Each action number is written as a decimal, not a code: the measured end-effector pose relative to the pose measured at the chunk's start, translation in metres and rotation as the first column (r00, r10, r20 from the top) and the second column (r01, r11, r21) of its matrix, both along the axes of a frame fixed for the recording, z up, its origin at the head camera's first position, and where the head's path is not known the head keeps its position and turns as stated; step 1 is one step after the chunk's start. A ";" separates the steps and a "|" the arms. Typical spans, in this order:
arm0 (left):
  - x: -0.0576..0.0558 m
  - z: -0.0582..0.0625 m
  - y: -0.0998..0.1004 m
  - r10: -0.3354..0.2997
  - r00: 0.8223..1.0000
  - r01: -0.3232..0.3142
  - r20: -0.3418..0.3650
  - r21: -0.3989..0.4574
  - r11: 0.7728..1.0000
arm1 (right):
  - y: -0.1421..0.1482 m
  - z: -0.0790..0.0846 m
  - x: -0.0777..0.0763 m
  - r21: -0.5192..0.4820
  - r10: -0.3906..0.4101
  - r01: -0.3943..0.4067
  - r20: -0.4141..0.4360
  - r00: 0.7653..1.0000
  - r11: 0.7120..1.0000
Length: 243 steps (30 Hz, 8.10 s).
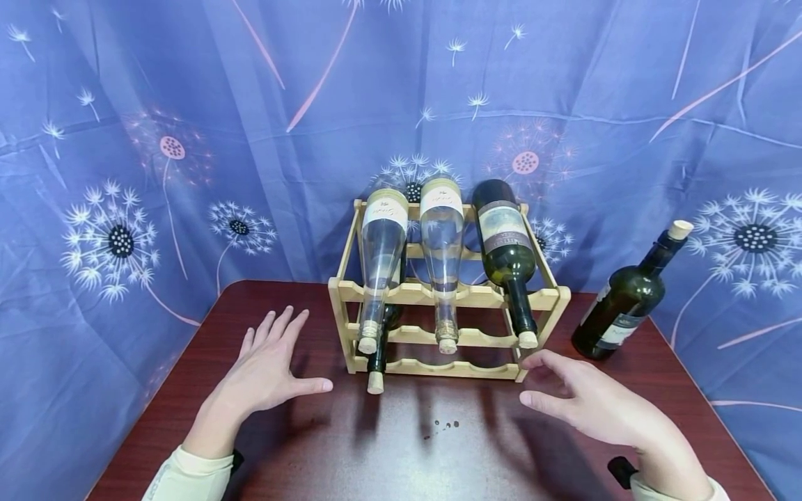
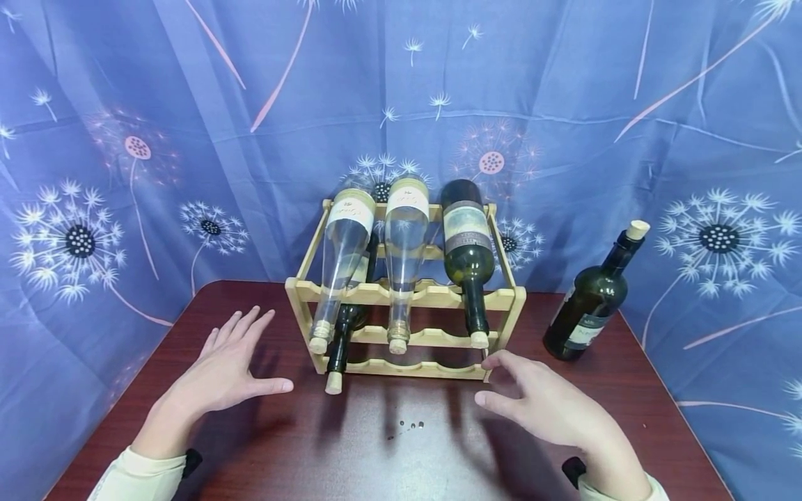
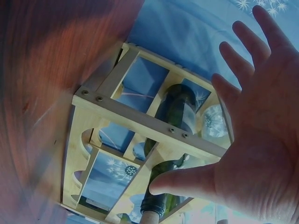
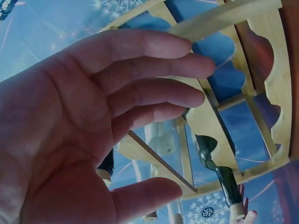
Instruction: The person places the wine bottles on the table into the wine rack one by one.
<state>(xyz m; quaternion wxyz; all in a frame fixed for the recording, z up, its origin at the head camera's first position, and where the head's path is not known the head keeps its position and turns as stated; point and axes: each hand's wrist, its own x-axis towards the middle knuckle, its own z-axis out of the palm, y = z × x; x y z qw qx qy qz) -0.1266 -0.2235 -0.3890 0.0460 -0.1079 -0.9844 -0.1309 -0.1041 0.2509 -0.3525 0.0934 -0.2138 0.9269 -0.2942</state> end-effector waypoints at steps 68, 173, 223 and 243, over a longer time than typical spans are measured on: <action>0.001 0.001 -0.003 0.001 1.000 -0.001 -0.011 0.013 1.000 | 0.095 -0.019 -0.044 0.041 -0.503 0.516 -0.168 0.848 0.855; 0.005 0.010 -0.006 0.010 1.000 -0.010 -0.001 0.030 0.999 | 0.087 0.000 -0.039 -0.176 -0.657 0.633 -0.206 0.725 0.754; 0.033 0.036 0.006 -0.117 0.993 0.118 -0.014 0.103 0.988 | 0.026 0.053 0.037 -0.227 -0.221 0.175 -0.192 0.956 0.958; 0.062 0.040 0.041 -0.227 0.974 0.227 -0.016 0.126 0.966 | -0.004 0.043 0.046 -0.221 -0.126 0.093 -0.139 0.982 0.971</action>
